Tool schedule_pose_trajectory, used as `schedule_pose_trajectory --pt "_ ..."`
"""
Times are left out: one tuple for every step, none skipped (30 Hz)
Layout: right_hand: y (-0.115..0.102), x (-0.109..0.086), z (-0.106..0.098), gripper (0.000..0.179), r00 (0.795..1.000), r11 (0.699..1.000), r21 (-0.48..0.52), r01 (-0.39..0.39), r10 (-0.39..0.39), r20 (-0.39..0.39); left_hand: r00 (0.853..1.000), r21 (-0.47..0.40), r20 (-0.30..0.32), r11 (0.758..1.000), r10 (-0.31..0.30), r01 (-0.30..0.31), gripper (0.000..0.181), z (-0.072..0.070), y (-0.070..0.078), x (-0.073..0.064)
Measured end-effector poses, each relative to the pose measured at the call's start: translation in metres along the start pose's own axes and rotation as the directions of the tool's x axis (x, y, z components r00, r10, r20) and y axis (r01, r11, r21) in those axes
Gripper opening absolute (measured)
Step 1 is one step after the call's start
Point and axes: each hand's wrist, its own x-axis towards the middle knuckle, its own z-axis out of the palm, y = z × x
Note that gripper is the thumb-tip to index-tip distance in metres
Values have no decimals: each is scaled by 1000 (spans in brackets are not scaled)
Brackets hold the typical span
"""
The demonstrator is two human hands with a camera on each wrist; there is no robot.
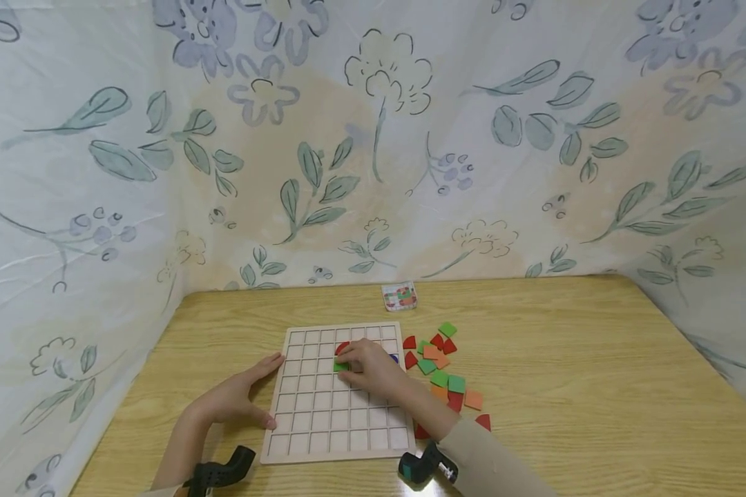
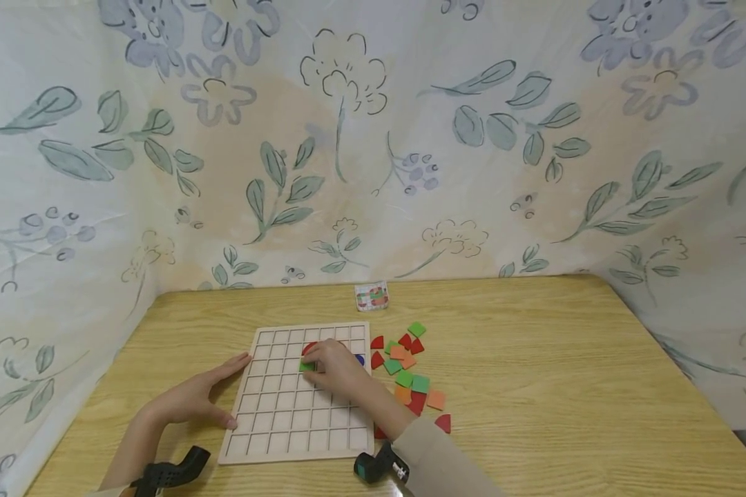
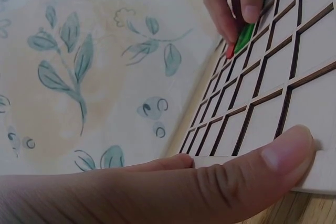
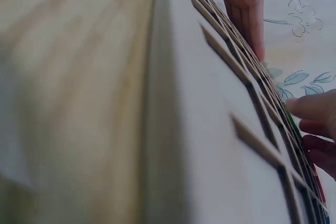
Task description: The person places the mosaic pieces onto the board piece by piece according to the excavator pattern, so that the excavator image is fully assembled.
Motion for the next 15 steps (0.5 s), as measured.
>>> schedule_pose_trajectory --pt "-1 -1 0 20 1000 1000 14 1 -1 -13 1000 -1 -1 1000 -1 1 110 0 0 0" --pt "-1 -1 0 19 1000 1000 31 -3 4 -29 1000 -1 -3 1000 -3 3 110 1 -1 0" --pt "-2 -2 0 18 999 998 56 -9 12 -49 1000 0 -5 1000 -2 2 110 1 -1 0" --pt "-2 -3 0 18 997 996 89 -15 21 -68 1000 2 -4 1000 0 0 110 1 -1 0" --pt "-2 -4 -1 17 996 993 119 -16 27 -87 1000 4 -5 1000 1 -1 110 1 -1 0" --pt "-2 -4 -1 16 994 988 151 -18 34 -104 1000 6 -5 1000 1 -1 110 1 -1 0" --pt "-2 -5 -2 16 992 983 181 -20 41 -116 1000 5 -6 1000 1 -1 110 1 -1 0" --pt "-1 -6 -3 16 991 979 203 -24 50 -124 1000 4 -5 1000 0 1 110 1 0 0" --pt "-1 -7 -4 16 990 975 220 -24 54 -130 1000 3 -5 1000 -2 2 110 1 0 0" --pt "0 -9 -5 16 990 971 237 -28 60 -130 1000 3 -5 1000 -4 4 110 1 0 0" --pt "1 -10 -7 17 990 967 253 -37 71 -125 1000 0 -6 1000 -6 6 110 1 1 0" --pt "2 -12 -9 18 990 961 274 -46 81 -119 1000 0 -6 1000 -8 8 110 1 1 0" --pt "2 -14 -11 19 989 954 295 -55 93 -113 1000 -1 -7 1000 -8 8 110 1 1 0" --pt "2 -16 -14 20 988 947 314 -64 103 -111 1000 1 -7 1000 -8 8 110 1 1 -1" --pt "3 -19 -18 21 988 939 336 -70 112 -108 1000 2 -9 1000 -8 8 110 1 1 -1"
